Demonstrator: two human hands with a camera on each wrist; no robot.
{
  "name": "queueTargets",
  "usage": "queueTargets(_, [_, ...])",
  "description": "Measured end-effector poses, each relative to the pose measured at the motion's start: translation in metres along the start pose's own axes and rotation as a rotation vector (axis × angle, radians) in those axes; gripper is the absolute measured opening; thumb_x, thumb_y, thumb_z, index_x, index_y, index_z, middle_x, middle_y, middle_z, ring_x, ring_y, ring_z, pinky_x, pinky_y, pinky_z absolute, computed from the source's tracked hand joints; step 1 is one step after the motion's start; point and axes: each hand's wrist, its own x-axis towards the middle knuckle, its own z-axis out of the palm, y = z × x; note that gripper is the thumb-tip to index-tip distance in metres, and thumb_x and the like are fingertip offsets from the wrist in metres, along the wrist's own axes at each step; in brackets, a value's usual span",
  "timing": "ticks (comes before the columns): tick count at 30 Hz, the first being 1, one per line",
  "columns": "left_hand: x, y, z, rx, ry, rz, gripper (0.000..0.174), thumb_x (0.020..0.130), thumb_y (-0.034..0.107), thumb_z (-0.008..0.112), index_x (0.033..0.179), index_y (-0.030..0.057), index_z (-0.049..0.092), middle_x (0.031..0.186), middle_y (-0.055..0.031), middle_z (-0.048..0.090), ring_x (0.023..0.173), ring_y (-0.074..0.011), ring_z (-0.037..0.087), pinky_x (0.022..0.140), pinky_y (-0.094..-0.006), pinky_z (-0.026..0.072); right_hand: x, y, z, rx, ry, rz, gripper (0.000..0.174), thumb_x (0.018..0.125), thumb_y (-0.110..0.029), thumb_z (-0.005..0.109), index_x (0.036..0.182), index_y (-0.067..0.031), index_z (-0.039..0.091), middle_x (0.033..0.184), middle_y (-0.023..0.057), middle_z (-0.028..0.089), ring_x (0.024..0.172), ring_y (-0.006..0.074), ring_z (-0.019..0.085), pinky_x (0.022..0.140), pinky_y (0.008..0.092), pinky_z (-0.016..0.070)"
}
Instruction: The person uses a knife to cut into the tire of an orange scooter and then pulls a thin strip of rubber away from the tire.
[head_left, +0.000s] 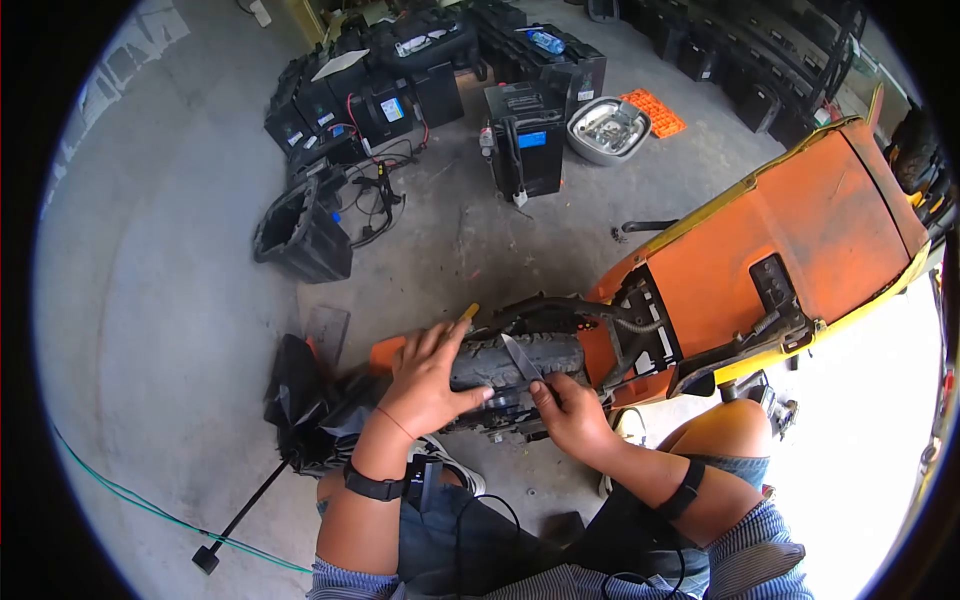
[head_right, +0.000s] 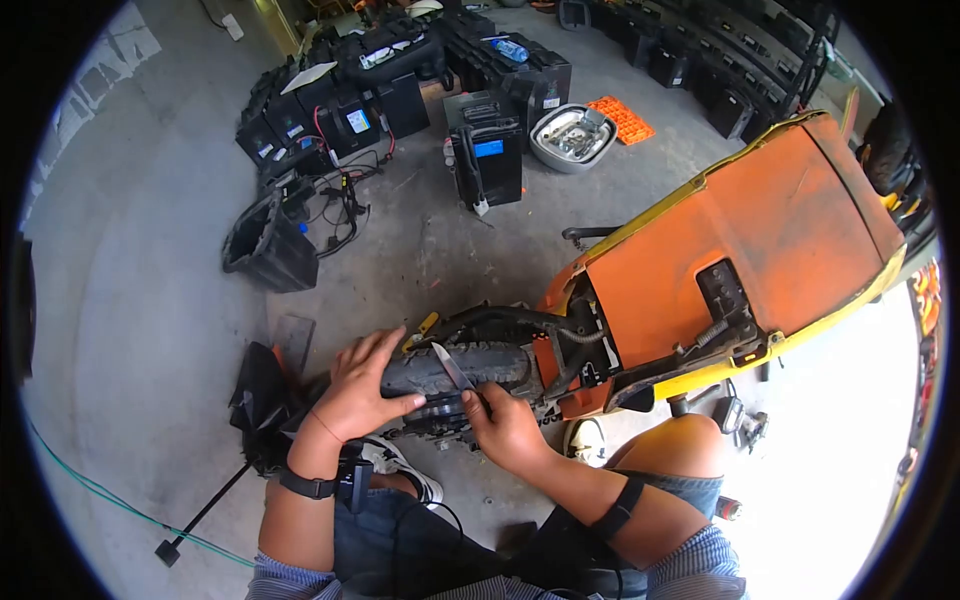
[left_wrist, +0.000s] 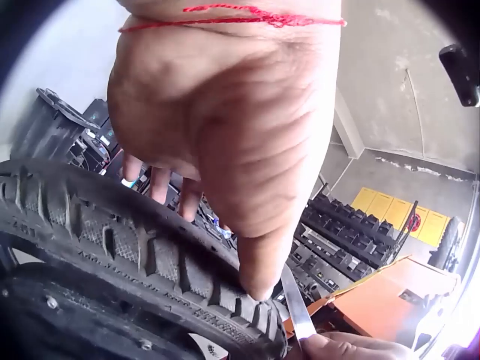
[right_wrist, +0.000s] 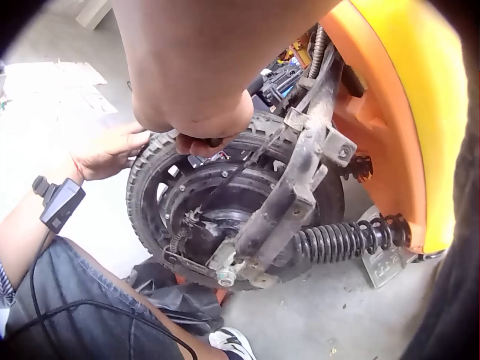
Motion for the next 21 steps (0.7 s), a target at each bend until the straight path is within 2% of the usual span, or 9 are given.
queueTargets(3, [0.005, 0.008, 0.019, -0.012, 0.068, 0.024, 0.087, 0.074, 0.047, 0.083, 0.143, 0.0057, 0.048, 0.14, -0.0189, 0.051, 0.129, -0.0405, 0.047, 0.111, -0.0496, 0.0355, 0.001, 0.0, -0.001, -0.067, 0.003, 0.051, 0.032, 0.1, -0.03, 0.062, 0.09, 0.0004, 0.062, 0.067, 0.0258, 0.061, 0.068, 0.0444, 0.066, 0.059, 0.0472, 0.0497])
queueTargets(6, [0.008, 0.019, 0.041, 0.263, 0.28, 0.114, 0.074, 0.072, 0.057, 0.08, 0.125, 0.0072, 0.064, 0.118, -0.0133, 0.065, 0.109, -0.034, 0.059, 0.095, -0.0465, 0.0439, 0.0, -0.005, -0.002, -0.069, 0.035, 0.081, 0.034, 0.099, -0.032, 0.063, 0.088, 0.0005, 0.062, 0.066, 0.0258, 0.061, 0.066, 0.0438, 0.066, 0.058, 0.0468, 0.0492])
queueTargets(8, [0.011, 0.02, 0.039, 0.253, 0.297, 0.137, 0.066, 0.074, 0.059, 0.076, 0.117, 0.0089, 0.066, 0.105, -0.007, 0.067, 0.099, -0.0271, 0.064, 0.087, -0.043, 0.0455, 0.002, 0.008, 0.001, -0.051, 0.108, 0.076, 0.035, 0.099, -0.033, 0.063, 0.088, 0.0007, 0.062, 0.066, 0.0248, 0.062, 0.064, 0.0415, 0.066, 0.057, 0.0451, 0.0491])
queueTargets(9, [0.011, 0.017, 0.041, 0.263, 0.345, 0.169, 0.067, 0.074, 0.06, 0.076, 0.116, 0.0087, 0.067, 0.105, -0.006, 0.068, 0.097, -0.0254, 0.065, 0.083, -0.0415, 0.0475, 0.001, 0.008, 0.0, -0.052, 0.115, 0.049, 0.035, 0.099, -0.033, 0.063, 0.088, 0.0007, 0.062, 0.066, 0.0248, 0.062, 0.064, 0.0415, 0.066, 0.057, 0.0451, 0.0491])
queueTargets(11, [0.01, 0.015, 0.04, 0.228, 0.328, 0.156, 0.065, 0.074, 0.06, 0.076, 0.114, 0.0092, 0.07, 0.105, -0.0061, 0.069, 0.098, -0.0246, 0.066, 0.085, -0.0407, 0.0482, 0.004, 0.005, -0.005, -0.002, 0.168, 0.102, 0.036, 0.1, -0.033, 0.062, 0.089, 0.0013, 0.063, 0.066, 0.0218, 0.063, 0.06, 0.0342, 0.066, 0.057, 0.0418, 0.0484])
queueTargets(12, [0.01, 0.013, 0.04, 0.216, 0.327, 0.149, 0.065, 0.074, 0.06, 0.076, 0.114, 0.0095, 0.07, 0.106, -0.0062, 0.069, 0.099, -0.0242, 0.066, 0.087, -0.0405, 0.0485, 0.007, 0.004, -0.006, -0.002, 0.168, 0.095, 0.036, 0.1, -0.033, 0.062, 0.089, 0.0013, 0.063, 0.066, 0.0218, 0.063, 0.06, 0.0342, 0.066, 0.057, 0.0418, 0.0484])
queueTargets(14, [0.009, 0.01, 0.039, 0.199, 0.332, 0.149, 0.065, 0.073, 0.06, 0.077, 0.114, 0.0095, 0.071, 0.106, -0.0059, 0.069, 0.099, -0.024, 0.066, 0.087, -0.0403, 0.0491, 0.006, 0.005, -0.007, 0.056, 0.196, 0.076, 0.036, 0.101, -0.032, 0.062, 0.089, 0.0019, 0.063, 0.065, 0.018, 0.063, 0.058, 0.0256, 0.063, 0.056, 0.0387, 0.0475])
queueTargets(20, [0.007, 0.002, 0.039, 0.12, 0.422, 0.172, 0.062, 0.066, 0.054, 0.085, 0.108, 0.0088, 0.074, 0.101, -0.0069, 0.073, 0.091, -0.0259, 0.069, 0.082, -0.0383, 0.0544, 0.003, 0.001, -0.004, 0.049, 0.149, 0.065, 0.035, 0.1, -0.032, 0.064, 0.092, 0.0021, 0.064, 0.065, 0.0157, 0.062, 0.059, 0.0194, 0.06, 0.057, 0.0369, 0.0469])
queueTargets(21, [0.006, 0.001, 0.038, 0.087, 0.421, 0.166, 0.062, 0.068, 0.055, 0.084, 0.108, 0.009, 0.073, 0.103, -0.0066, 0.073, 0.093, -0.0259, 0.069, 0.083, -0.0386, 0.0543, 0.002, -0.002, -0.004, 0.059, 0.159, 0.036, 0.033, 0.1, -0.029, 0.064, 0.09, 0.0023, 0.062, 0.065, 0.0122, 0.06, 0.06, 0.0154, 0.055, 0.056, 0.0349, 0.0454])
